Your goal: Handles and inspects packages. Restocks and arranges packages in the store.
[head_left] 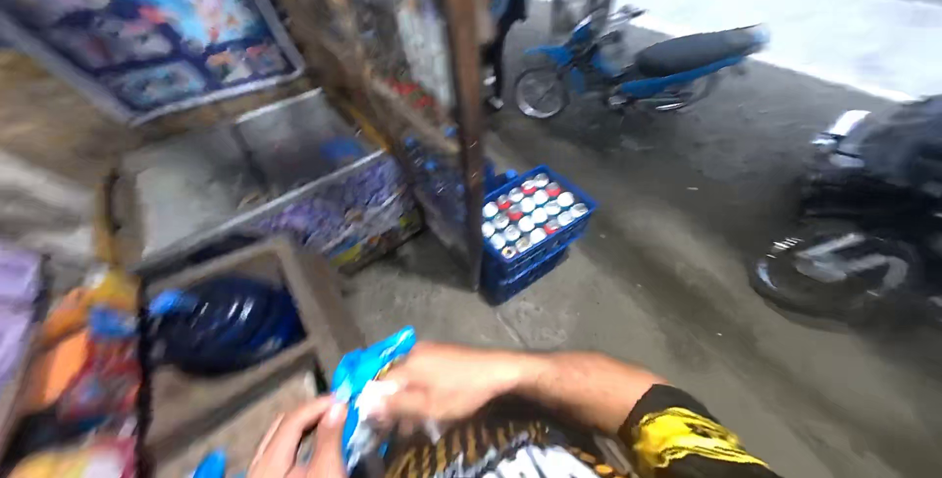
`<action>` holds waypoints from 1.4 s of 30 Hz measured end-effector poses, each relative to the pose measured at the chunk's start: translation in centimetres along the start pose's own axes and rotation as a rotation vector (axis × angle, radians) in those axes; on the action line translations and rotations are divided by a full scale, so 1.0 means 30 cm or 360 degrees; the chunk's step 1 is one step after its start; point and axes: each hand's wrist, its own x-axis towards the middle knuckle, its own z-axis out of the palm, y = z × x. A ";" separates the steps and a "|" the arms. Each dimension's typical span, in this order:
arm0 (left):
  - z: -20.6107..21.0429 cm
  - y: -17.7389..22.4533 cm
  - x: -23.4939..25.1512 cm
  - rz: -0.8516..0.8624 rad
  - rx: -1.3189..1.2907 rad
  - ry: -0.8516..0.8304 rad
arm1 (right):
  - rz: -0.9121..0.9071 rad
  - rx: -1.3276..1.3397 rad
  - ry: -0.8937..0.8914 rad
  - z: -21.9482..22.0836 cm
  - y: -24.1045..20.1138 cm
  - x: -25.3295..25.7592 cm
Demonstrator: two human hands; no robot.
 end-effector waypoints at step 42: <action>-0.250 -0.021 -0.194 -0.1109 0.0079 0.1461 | 0.0163 0.0124 -0.1597 -0.387 0.374 0.389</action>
